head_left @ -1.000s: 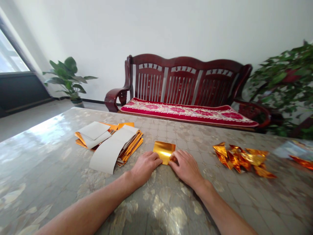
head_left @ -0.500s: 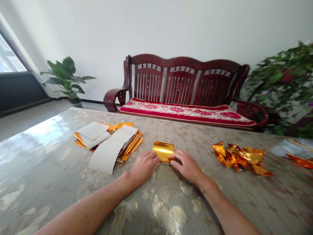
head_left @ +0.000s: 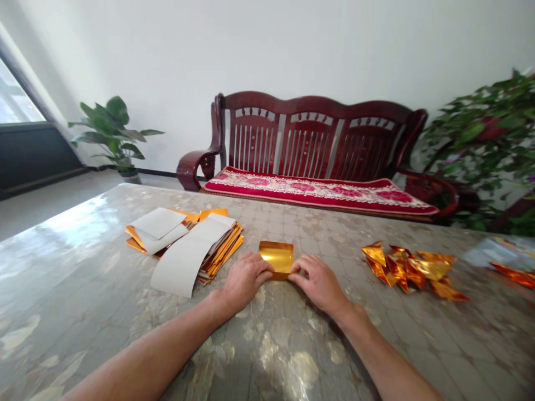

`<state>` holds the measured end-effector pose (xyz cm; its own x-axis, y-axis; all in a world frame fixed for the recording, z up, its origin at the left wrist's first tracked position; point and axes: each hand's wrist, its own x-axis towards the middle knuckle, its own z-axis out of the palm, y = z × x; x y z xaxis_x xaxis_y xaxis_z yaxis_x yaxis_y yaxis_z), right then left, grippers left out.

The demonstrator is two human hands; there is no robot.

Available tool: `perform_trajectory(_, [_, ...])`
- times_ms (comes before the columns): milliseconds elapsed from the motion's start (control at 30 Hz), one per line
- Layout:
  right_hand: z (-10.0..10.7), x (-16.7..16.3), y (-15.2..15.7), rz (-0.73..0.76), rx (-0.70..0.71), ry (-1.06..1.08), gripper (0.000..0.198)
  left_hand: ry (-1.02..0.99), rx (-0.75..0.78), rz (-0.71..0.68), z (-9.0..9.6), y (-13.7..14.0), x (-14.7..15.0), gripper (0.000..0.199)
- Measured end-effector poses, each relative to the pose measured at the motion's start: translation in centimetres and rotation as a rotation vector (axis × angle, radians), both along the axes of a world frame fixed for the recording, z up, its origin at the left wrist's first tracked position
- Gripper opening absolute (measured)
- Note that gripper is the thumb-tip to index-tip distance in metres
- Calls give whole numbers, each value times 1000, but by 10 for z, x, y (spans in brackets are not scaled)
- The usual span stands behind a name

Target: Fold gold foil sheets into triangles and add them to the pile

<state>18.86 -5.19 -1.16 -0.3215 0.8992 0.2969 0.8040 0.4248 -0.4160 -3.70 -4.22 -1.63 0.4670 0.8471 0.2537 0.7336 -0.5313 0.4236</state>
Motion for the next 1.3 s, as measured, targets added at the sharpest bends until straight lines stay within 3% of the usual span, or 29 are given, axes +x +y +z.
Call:
perform_trajectory(233, [-2, 3, 0, 60, 7, -92, 11, 28, 13, 4, 2, -3, -2, 25])
perform_trajectory(600, [-3, -2, 1, -19, -49, -80, 25, 8, -89, 80, 5, 2, -2, 27])
perform_trajectory(800, [-3, -6, 2, -92, -75, -65, 20, 22, -167, 166, 9, 6, -1, 25])
perform_trajectory(1300, [-6, -10, 1, -99, -16, -198, 18, 138, -148, 217, 12, 11, -3, 27])
